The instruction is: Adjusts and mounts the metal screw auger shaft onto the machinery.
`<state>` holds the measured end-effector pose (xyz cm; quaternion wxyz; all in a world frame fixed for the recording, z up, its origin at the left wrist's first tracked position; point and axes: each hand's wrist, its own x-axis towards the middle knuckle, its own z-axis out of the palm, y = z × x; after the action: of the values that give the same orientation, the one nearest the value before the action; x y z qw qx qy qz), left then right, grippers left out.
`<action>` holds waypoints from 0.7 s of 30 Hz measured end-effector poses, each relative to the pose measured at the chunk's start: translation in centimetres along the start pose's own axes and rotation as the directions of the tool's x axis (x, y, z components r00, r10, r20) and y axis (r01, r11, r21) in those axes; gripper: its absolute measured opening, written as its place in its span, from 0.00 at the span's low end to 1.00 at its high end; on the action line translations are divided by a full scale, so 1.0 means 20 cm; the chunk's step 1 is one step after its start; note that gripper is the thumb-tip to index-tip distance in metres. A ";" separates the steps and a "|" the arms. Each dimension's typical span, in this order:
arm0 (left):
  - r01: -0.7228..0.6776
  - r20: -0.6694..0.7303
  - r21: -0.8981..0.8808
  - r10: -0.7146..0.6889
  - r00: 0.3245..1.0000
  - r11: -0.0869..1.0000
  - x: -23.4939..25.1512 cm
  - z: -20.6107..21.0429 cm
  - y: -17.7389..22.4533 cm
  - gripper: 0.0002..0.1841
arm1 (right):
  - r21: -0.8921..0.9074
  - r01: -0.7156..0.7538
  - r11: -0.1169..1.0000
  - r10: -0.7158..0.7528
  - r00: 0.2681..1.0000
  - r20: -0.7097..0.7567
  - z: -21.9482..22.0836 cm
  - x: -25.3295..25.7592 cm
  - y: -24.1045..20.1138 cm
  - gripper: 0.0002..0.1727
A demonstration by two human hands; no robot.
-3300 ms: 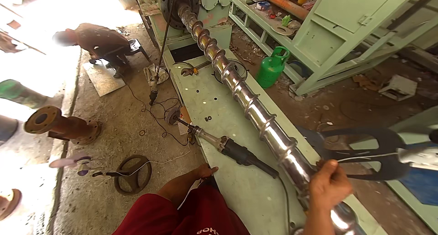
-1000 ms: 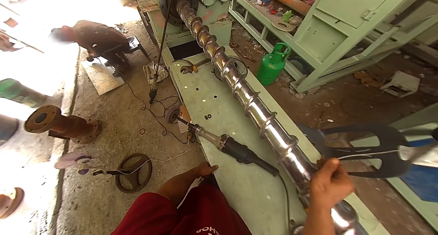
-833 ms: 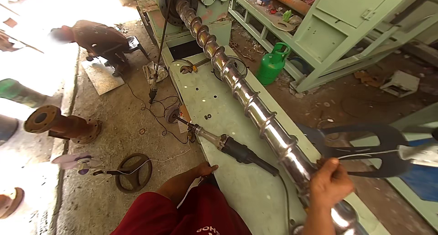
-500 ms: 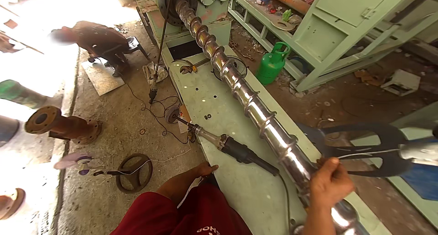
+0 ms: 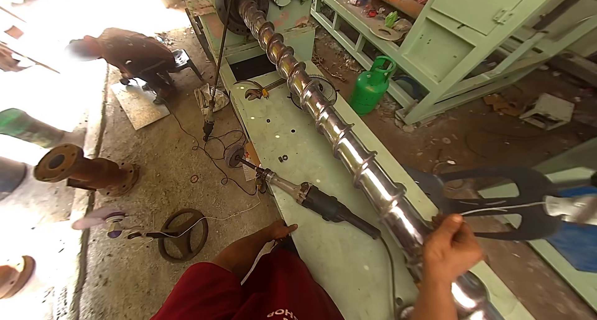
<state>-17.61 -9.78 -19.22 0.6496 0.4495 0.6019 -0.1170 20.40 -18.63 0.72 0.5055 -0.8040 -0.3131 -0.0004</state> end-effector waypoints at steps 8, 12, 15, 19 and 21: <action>-0.008 0.000 -0.007 0.008 1.000 1.000 -0.01 0.00 0.00 0.37 | 0.010 -0.001 1.000 0.001 1.000 -0.002 0.00 0.00 0.00 0.27; -0.008 0.007 -0.006 0.008 1.000 1.000 0.00 0.00 0.00 0.37 | 0.010 -0.004 1.000 0.004 1.000 -0.003 0.00 0.00 0.00 0.27; -0.014 0.006 -0.010 0.014 1.000 1.000 0.00 0.00 0.00 0.37 | 0.005 -0.003 1.000 0.003 1.000 -0.003 0.00 0.00 0.00 0.26; -0.010 0.005 -0.014 0.010 1.000 1.000 0.00 -0.01 0.00 0.37 | 0.010 -0.001 1.000 0.001 1.000 0.000 0.00 0.00 0.00 0.27; -0.009 0.010 -0.013 0.009 1.000 1.000 0.00 0.00 0.00 0.37 | 0.007 0.003 1.000 -0.003 1.000 0.000 0.00 0.00 0.00 0.26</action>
<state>-17.70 -9.74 -19.22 0.6560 0.4474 0.5974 -0.1124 20.42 -18.58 0.60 0.5081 -0.8019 -0.3143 0.0000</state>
